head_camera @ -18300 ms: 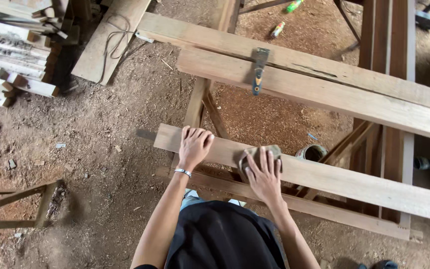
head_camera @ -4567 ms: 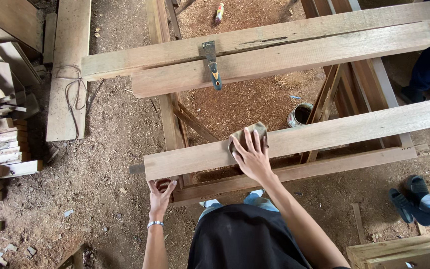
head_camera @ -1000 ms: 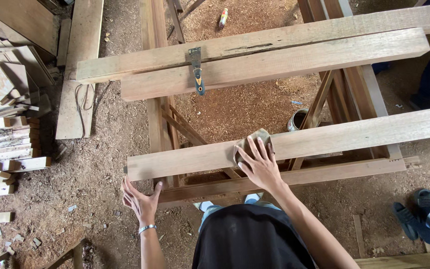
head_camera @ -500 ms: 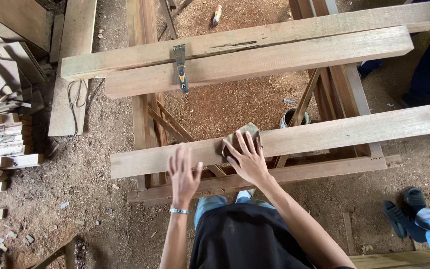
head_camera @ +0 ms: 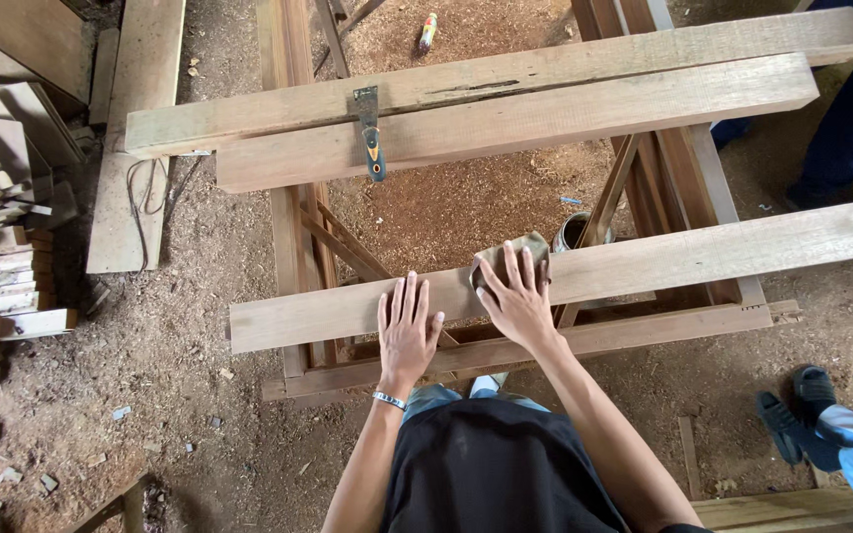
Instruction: The person sands a wooden plank by hand using a piece of sandpaper, rubbing it along the length of the wood while holding the plank steady.
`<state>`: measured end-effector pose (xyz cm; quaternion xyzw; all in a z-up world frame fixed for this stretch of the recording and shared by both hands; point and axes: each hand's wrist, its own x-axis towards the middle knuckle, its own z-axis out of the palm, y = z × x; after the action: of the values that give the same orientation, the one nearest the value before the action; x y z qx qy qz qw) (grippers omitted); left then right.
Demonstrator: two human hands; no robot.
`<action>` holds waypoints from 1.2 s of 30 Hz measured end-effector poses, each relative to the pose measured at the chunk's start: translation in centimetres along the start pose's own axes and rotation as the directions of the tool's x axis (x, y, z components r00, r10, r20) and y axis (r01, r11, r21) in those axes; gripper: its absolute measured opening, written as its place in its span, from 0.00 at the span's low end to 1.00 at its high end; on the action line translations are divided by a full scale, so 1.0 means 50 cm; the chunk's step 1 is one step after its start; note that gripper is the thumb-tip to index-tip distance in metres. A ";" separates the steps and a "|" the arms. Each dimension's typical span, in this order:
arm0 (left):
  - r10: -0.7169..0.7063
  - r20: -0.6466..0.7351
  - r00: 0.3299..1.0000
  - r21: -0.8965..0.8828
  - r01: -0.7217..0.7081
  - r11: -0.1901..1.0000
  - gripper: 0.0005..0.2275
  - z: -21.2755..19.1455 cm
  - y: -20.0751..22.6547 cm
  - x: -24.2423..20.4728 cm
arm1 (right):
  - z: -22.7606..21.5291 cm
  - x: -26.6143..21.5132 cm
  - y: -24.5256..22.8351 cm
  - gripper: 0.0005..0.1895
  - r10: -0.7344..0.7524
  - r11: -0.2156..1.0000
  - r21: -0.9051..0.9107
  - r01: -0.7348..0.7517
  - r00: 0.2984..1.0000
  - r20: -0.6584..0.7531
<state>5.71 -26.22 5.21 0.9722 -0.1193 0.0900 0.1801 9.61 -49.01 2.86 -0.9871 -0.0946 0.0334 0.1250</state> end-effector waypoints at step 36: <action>0.054 0.013 0.998 -0.055 -0.053 0.997 0.29 0.000 -0.021 -0.011 | -0.006 -0.030 0.030 0.34 0.236 0.972 -0.063 -0.228 0.956 0.175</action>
<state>5.45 -25.16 4.72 0.9641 -0.1489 0.0843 0.2031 8.42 -50.79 2.83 -0.9866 0.0100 0.1356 0.0901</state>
